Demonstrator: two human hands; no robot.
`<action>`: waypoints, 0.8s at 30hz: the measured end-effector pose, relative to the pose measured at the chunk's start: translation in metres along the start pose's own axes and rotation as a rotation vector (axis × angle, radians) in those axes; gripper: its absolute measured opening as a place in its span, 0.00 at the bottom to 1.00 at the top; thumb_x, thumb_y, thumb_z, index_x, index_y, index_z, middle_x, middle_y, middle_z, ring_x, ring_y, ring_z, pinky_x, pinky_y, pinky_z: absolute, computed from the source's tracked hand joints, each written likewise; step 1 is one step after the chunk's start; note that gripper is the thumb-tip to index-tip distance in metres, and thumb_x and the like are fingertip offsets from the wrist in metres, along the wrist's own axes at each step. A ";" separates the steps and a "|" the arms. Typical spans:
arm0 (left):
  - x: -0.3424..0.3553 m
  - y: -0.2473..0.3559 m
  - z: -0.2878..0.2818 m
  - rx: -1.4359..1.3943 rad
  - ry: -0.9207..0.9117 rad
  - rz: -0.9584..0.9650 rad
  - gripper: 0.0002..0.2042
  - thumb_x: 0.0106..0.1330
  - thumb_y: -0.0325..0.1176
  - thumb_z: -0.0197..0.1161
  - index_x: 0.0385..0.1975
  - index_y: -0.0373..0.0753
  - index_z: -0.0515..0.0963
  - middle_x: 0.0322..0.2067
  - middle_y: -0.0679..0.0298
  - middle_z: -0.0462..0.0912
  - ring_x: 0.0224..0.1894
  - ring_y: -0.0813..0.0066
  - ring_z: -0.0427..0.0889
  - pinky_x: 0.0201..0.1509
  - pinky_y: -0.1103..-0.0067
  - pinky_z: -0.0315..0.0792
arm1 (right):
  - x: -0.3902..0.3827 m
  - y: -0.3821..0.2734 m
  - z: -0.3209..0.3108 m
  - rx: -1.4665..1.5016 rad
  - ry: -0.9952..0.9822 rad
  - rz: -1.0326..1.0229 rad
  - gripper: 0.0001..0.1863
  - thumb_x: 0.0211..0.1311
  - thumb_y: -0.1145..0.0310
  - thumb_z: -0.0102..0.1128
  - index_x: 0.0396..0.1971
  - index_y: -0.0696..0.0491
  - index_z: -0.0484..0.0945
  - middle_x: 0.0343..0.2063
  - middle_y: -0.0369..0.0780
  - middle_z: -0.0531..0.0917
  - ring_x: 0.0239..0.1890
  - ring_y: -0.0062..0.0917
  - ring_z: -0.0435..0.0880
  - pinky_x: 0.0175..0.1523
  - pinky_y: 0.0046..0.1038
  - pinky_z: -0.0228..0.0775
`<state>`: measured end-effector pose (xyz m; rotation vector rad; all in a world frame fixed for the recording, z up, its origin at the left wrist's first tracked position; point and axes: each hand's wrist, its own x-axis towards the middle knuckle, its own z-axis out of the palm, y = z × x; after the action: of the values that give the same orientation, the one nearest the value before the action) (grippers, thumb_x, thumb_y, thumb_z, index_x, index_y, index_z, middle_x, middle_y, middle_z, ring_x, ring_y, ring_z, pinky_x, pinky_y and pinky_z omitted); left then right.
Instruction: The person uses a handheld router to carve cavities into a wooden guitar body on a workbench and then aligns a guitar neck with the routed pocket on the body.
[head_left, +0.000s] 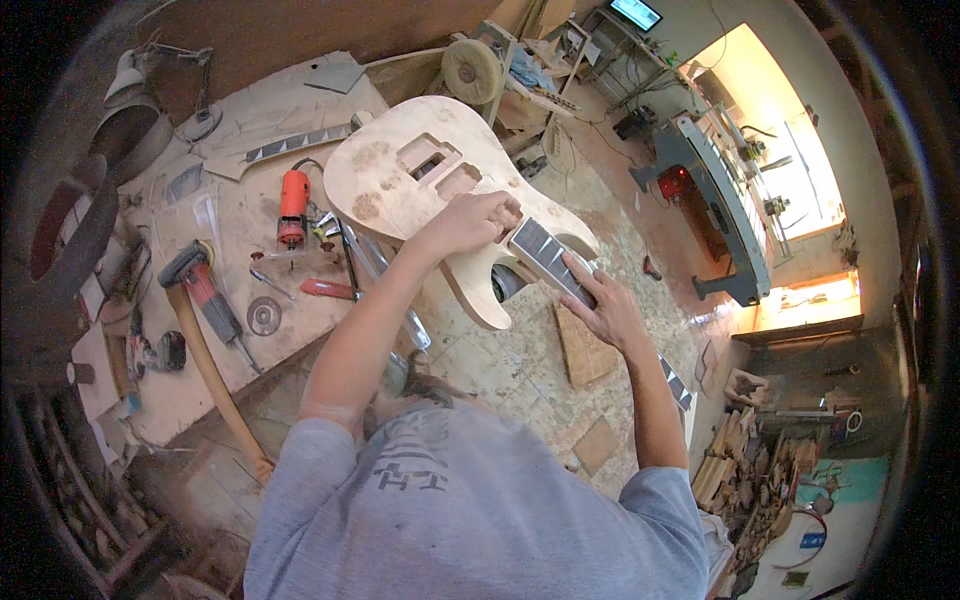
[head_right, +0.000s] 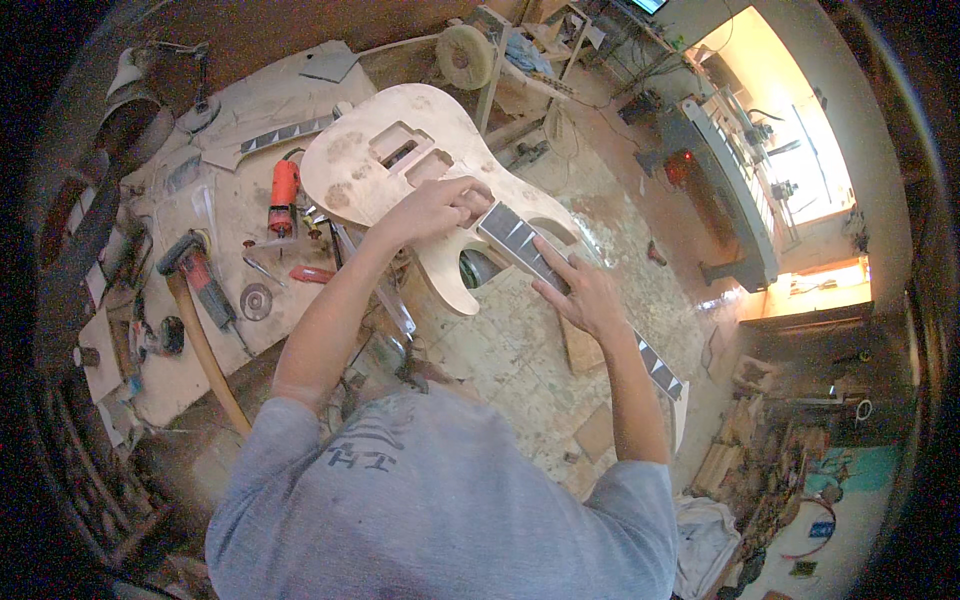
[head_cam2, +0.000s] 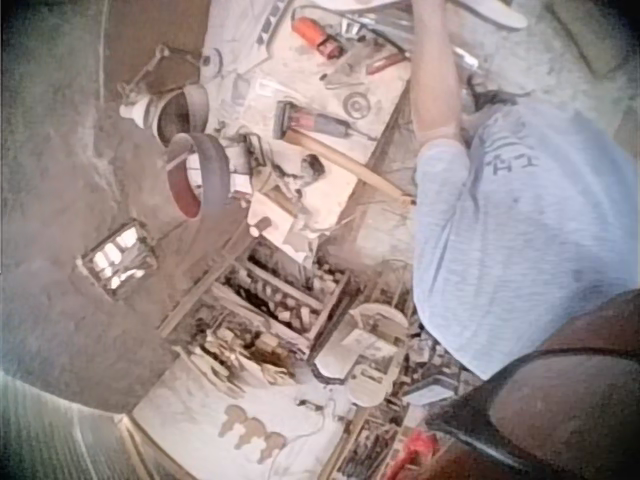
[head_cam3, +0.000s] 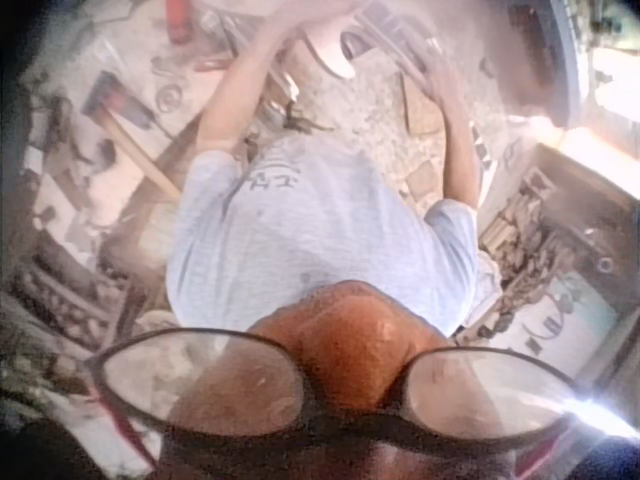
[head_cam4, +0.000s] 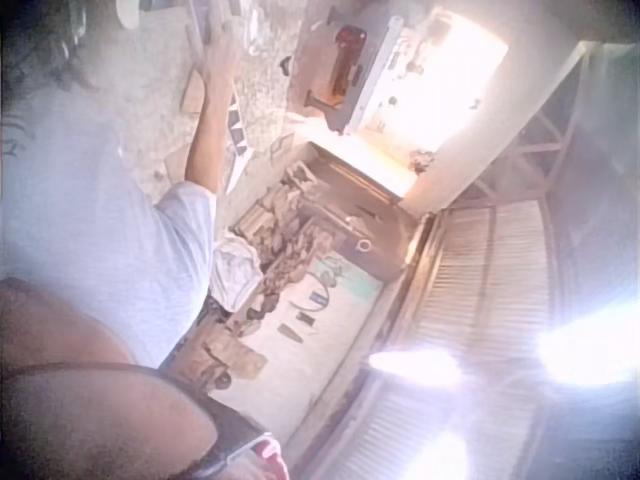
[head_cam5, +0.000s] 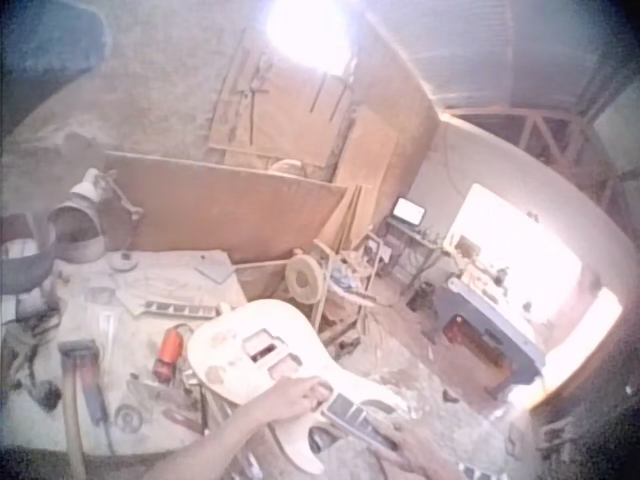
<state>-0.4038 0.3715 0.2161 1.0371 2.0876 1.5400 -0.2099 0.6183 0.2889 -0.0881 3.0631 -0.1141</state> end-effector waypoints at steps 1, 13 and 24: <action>0.000 -0.001 0.000 -0.025 -0.003 -0.011 0.23 0.61 0.26 0.56 0.59 0.40 0.79 0.46 0.54 0.90 0.51 0.61 0.89 0.58 0.70 0.78 | 0.001 0.000 -0.001 0.005 0.001 -0.006 0.36 0.70 0.45 0.61 0.77 0.27 0.64 0.32 0.46 0.81 0.34 0.45 0.84 0.43 0.44 0.77; 0.004 0.002 0.001 0.119 0.005 0.012 0.17 0.68 0.38 0.58 0.51 0.37 0.82 0.46 0.53 0.89 0.49 0.57 0.87 0.55 0.69 0.78 | 0.002 -0.004 0.001 0.024 -0.031 0.014 0.36 0.72 0.45 0.61 0.78 0.28 0.62 0.33 0.48 0.82 0.35 0.46 0.85 0.45 0.45 0.78; 0.008 0.000 0.003 0.118 -0.028 -0.010 0.17 0.69 0.42 0.62 0.50 0.38 0.83 0.44 0.51 0.90 0.48 0.55 0.88 0.54 0.66 0.77 | 0.000 -0.001 0.022 -0.023 0.000 -0.017 0.39 0.72 0.49 0.62 0.79 0.29 0.59 0.34 0.47 0.81 0.35 0.45 0.83 0.44 0.44 0.76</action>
<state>-0.4077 0.3793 0.2159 1.0809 2.1835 1.4036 -0.2082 0.6162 0.2669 -0.1152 3.0648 -0.0793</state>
